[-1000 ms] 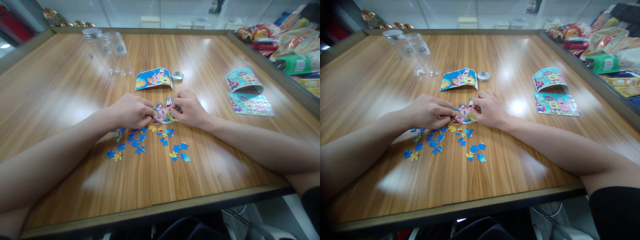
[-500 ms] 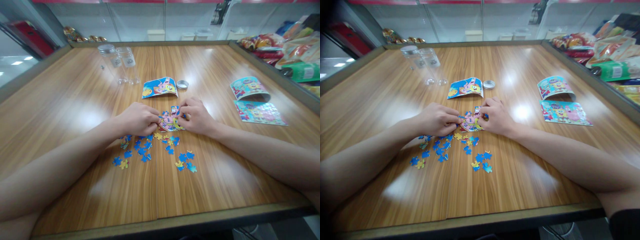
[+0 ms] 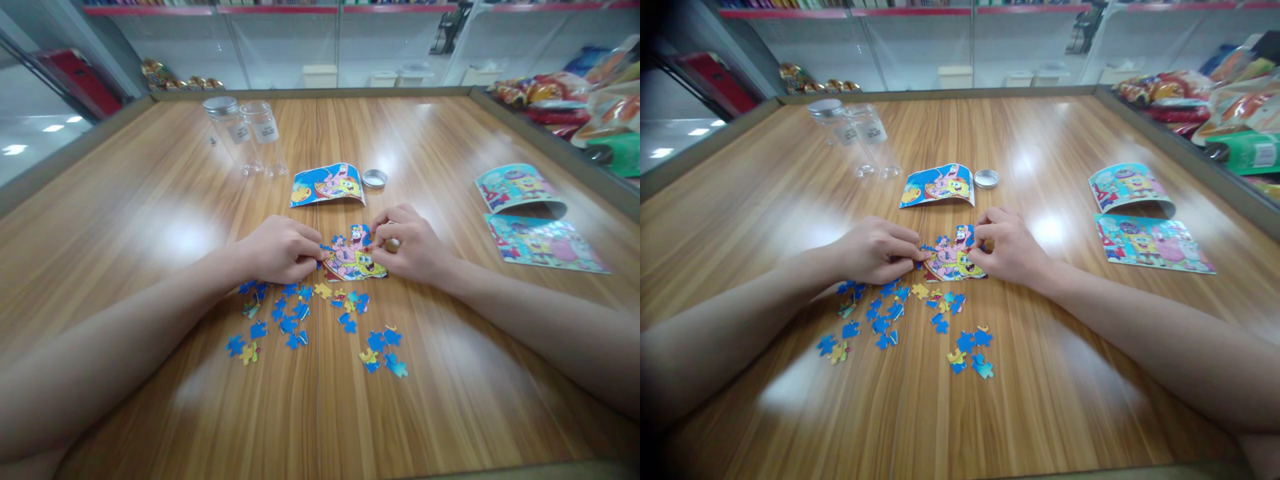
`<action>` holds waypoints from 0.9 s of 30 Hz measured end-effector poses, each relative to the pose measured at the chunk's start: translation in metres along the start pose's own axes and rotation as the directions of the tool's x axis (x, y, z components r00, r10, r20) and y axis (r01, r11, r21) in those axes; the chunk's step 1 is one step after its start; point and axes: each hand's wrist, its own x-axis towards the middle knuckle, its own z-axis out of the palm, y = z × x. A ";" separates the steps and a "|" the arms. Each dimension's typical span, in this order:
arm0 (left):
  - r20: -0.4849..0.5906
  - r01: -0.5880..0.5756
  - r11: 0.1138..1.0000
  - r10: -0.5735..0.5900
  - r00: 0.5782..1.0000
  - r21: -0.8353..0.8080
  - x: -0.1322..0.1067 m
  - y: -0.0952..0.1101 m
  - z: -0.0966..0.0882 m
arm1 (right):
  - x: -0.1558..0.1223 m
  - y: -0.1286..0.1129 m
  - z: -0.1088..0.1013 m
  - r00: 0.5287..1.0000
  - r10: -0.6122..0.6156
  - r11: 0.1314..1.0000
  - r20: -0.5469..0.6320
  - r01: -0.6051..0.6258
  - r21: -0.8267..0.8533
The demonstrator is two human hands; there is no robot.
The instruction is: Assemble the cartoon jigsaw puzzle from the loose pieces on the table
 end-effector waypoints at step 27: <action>0.052 -0.022 0.999 0.024 0.998 -0.036 0.001 -0.005 -0.007 | 0.000 0.000 -0.001 1.000 -0.003 1.000 0.004 0.003 0.015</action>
